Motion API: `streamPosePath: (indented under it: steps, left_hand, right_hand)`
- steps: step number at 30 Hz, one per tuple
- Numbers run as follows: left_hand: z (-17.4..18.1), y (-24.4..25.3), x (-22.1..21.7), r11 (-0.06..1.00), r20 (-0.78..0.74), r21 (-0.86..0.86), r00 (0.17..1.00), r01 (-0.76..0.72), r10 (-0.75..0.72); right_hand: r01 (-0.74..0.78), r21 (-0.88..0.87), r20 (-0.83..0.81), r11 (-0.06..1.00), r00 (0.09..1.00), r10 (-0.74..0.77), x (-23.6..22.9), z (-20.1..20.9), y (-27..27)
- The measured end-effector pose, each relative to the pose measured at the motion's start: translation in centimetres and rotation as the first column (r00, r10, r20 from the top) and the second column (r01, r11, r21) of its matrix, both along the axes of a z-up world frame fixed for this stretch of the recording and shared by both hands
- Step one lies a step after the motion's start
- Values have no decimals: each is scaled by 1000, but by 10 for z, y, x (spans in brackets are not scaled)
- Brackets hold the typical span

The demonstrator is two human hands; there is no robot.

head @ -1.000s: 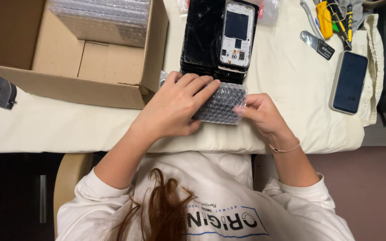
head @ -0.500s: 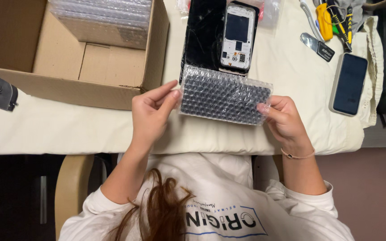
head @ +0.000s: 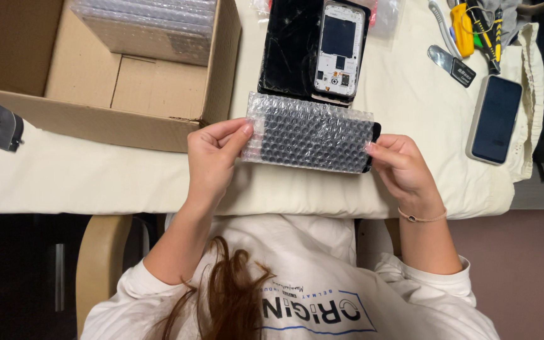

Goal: The person repeatedly picks up smartphones from a stack, wraps each one in bubble wrap, and places them into a cardboard box. The process is repeated for multiple devices, including some with cracked screens and exposed internal components.

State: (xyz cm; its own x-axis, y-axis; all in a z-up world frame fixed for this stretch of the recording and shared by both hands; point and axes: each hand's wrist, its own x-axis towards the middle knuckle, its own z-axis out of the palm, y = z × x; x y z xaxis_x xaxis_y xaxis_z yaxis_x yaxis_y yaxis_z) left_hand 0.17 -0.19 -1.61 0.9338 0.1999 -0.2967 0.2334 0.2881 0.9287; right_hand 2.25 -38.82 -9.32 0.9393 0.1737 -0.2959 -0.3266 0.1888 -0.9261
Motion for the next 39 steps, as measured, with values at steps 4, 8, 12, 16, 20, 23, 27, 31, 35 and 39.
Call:
streamPosePath:
  steps: [4,8,12,16,20,23,27,31,35,39]
  left_hand:
    - [1,1,-1,999,6,14,1000,-30,30]
    - [2,4,-1,998,31,34,998,-49,48]
    - [1,5,-2,996,40,50,997,-69,67]
    - [0,6,-3,995,51,64,996,-82,79]
    - [-2,6,-3,994,39,65,996,-84,82]
    - [-3,7,-2,994,37,64,996,-84,82]
    - [-2,7,-3,994,32,67,996,-91,89]
    - [-3,7,-2,993,33,72,995,-97,95]
    - [-3,8,-2,992,40,69,994,-104,102]
    - [-4,7,-2,992,46,71,994,-106,102]
  right_hand:
    - [22,2,-2,1000,1000,-22,0,7,-3]
    - [26,4,4,1000,1000,-26,2,36,7]
    - [37,-19,4,999,999,-37,5,49,10]
    - [6,-21,29,1000,1000,-6,13,18,-20]
    - [8,-34,28,999,1000,-7,15,11,-32]
    - [15,-14,23,1000,1000,-15,16,9,-37]
    - [20,-18,16,1000,1000,-20,17,1,-50]
    - [21,-18,10,1000,1000,-21,20,-6,-55]
    - [32,-4,10,999,999,-32,22,-3,-63]
    - [46,-20,5,999,999,-46,22,0,-69]
